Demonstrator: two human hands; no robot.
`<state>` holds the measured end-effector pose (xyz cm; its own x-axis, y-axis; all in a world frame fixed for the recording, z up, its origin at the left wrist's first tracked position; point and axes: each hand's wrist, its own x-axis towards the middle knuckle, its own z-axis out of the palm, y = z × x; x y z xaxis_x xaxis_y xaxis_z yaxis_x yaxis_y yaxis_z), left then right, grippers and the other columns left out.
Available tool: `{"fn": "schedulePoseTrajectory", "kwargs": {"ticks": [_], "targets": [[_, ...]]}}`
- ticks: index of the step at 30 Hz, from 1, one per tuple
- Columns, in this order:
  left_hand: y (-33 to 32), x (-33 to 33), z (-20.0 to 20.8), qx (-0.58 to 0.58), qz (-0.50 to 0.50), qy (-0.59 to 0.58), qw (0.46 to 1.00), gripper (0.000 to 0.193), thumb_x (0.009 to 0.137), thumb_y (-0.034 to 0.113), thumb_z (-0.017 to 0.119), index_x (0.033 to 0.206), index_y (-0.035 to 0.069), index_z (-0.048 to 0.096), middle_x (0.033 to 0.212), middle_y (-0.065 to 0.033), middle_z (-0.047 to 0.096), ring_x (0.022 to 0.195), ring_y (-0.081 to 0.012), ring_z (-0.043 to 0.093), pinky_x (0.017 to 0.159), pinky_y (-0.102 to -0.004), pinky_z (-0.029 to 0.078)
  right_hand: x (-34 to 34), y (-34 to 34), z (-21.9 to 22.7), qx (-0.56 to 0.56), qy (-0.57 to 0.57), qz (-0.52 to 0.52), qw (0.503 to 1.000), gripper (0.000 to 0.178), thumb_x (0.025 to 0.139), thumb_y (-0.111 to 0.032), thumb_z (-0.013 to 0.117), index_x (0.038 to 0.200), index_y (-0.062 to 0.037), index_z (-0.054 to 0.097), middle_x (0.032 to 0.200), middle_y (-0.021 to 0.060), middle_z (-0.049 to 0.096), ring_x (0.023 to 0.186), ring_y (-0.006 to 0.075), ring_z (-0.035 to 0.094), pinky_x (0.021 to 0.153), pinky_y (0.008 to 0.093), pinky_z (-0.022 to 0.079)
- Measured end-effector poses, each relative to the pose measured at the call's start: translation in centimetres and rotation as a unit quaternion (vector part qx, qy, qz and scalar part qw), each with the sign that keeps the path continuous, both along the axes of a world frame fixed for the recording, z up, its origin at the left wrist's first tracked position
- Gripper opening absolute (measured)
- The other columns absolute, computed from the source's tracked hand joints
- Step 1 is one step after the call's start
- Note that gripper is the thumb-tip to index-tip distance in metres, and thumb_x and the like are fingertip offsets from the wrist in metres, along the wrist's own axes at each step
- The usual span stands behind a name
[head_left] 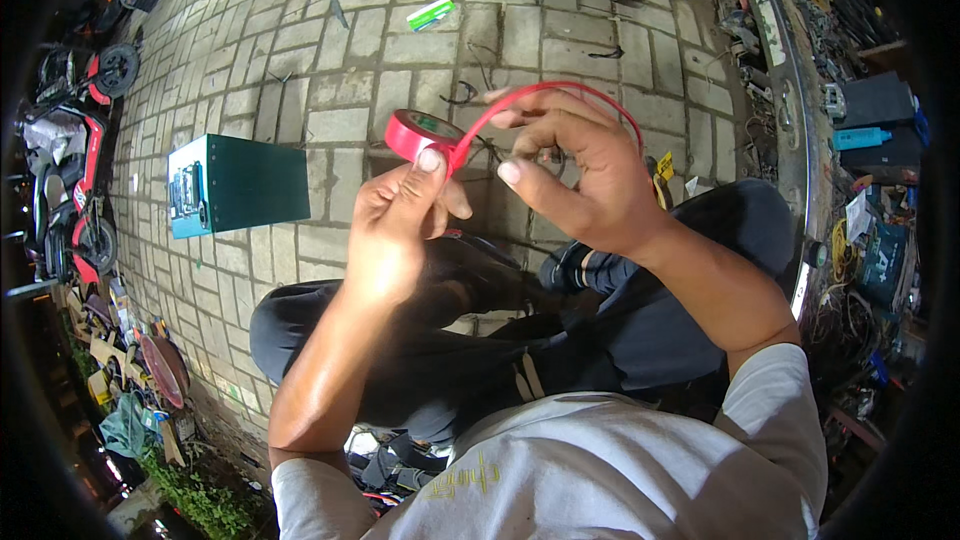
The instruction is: The person strips insulation from red and black wires using pliers, twists the exposed strands, and wraps the connections with red electrical tape. The person then strips and twists another black wire and secures it with tape.
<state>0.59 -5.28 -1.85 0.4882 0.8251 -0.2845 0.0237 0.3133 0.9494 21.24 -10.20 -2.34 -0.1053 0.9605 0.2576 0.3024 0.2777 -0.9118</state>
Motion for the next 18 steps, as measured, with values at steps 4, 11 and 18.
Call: {"fn": "schedulePoseTrajectory", "kwargs": {"ticks": [4,11,18], "targets": [[0.5,-0.2,0.6,-0.168,-0.066,-0.128,0.975,0.048,0.097,0.032,0.046,0.056,0.007,0.042,0.05,-0.0001,0.032,0.046,-0.0146,0.032,0.047,-0.0293,0.025,-1.4,0.4,-1.1,0.005,0.002,0.027,1.0,0.028,0.08,-0.014,0.073,0.104,-0.0028,0.065,0.134,0.0164,0.051,0.123,0.0288,0.051,0.102,0.0379,0.039],[0.8,-1.5,0.6,-0.046,-0.051,-0.062,0.996,0.034,0.098,0.026,0.052,0.076,0.001,0.057,0.057,0.0026,0.042,0.05,-0.0053,0.032,0.047,-0.0225,0.023,-0.9,0.1,0.1,-0.1,0.07,0.041,0.992,0.027,0.081,-0.023,0.074,0.086,0.0019,0.063,0.115,0.0147,0.059,0.103,0.0207,0.058,0.089,0.0321,0.045],[-0.2,0.2,0.1,0.462,-0.022,0.231,0.856,0.014,0.086,0.012,0.066,0.094,0.001,0.065,0.075,-0.0144,0.063,0.064,-0.0301,0.064,0.057,-0.0364,0.05,-2.2,0.1,2.2,-0.121,0.344,0.15,0.919,0.032,0.094,-0.028,0.061,0.099,0.0032,0.059,0.095,0.0012,0.049,0.091,0.0084,0.048,0.082,0.0249,0.041]]}}
